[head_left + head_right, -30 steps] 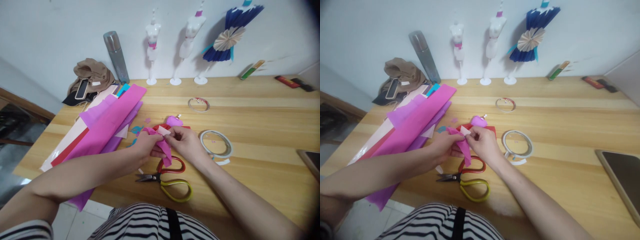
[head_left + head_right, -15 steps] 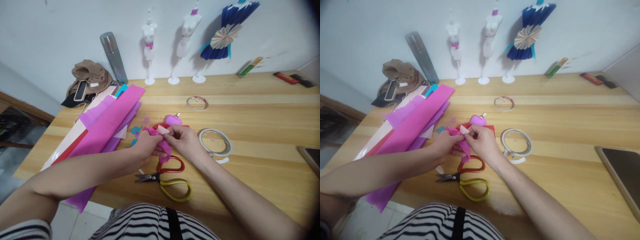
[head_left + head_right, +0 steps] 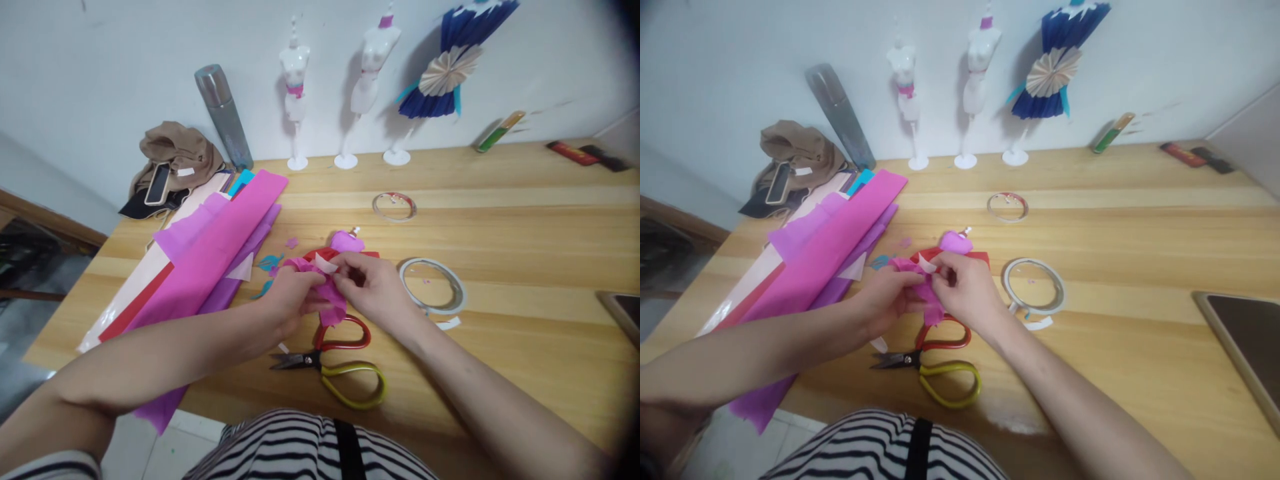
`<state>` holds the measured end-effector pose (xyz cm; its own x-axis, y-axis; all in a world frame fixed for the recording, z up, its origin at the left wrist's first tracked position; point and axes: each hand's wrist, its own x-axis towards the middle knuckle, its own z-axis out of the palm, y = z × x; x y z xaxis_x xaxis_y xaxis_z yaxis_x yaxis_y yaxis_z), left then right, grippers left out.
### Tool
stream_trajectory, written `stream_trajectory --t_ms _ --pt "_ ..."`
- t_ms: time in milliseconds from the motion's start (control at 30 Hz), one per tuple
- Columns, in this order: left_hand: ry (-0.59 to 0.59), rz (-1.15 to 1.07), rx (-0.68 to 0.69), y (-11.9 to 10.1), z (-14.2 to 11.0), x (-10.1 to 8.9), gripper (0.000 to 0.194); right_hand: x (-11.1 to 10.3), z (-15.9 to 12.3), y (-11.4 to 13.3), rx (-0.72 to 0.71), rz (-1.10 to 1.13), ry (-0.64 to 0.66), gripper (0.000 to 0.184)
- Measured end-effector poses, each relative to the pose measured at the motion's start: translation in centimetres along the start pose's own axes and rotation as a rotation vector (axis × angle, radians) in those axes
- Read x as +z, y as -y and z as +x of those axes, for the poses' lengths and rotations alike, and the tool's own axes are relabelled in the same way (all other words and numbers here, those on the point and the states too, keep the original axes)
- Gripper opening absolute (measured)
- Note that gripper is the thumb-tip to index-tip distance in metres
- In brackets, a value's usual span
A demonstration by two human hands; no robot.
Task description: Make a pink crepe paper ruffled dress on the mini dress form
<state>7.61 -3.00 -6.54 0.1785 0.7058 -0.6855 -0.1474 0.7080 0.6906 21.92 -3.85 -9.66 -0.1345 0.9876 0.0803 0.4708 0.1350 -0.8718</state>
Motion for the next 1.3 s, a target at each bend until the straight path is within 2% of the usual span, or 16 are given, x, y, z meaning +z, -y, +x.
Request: stream_trajectory --t_ms 133,267,400,600,800,900,1033,1167,1300 --pt "-0.011 -0.082 -0.026 -0.1 -0.2 0.2 0.019 0.0 -0.1 -0.2 -0.010 -0.020 0.037 0.029" --pt "-0.014 -0.130 -0.090 -0.3 -0.2 0.2 0.024 0.0 -0.3 -0.3 -0.070 -0.045 0.061 0.035" --pt "0.051 -0.203 -0.081 -0.3 -0.1 -0.1 0.017 -0.2 -0.6 -0.4 -0.133 -0.052 0.086 0.035" --pt "0.094 -0.162 -0.082 -0.4 0.0 -0.1 0.008 -0.5 -0.9 -0.2 -0.008 0.014 0.075 0.045" --pt "0.086 -0.194 -0.072 -0.4 0.2 -0.2 0.006 -0.6 -1.1 0.3 -0.048 -0.134 0.221 0.059" --pt "0.062 -0.178 -0.076 -0.4 0.5 -0.1 0.007 -0.6 -1.0 0.1 -0.046 -0.055 0.213 0.053" --pt "-0.014 -0.141 -0.086 -0.3 0.7 0.1 0.011 -1.1 -0.8 -0.3 0.039 -0.009 0.132 0.031" --pt "0.011 -0.142 -0.047 -0.1 0.8 0.1 0.017 -2.0 -0.9 0.2 0.076 -0.228 0.178 0.006" --pt "-0.029 -0.149 -0.062 -0.3 0.7 0.2 0.021 -2.1 -1.0 1.1 0.106 -0.467 0.224 0.011"
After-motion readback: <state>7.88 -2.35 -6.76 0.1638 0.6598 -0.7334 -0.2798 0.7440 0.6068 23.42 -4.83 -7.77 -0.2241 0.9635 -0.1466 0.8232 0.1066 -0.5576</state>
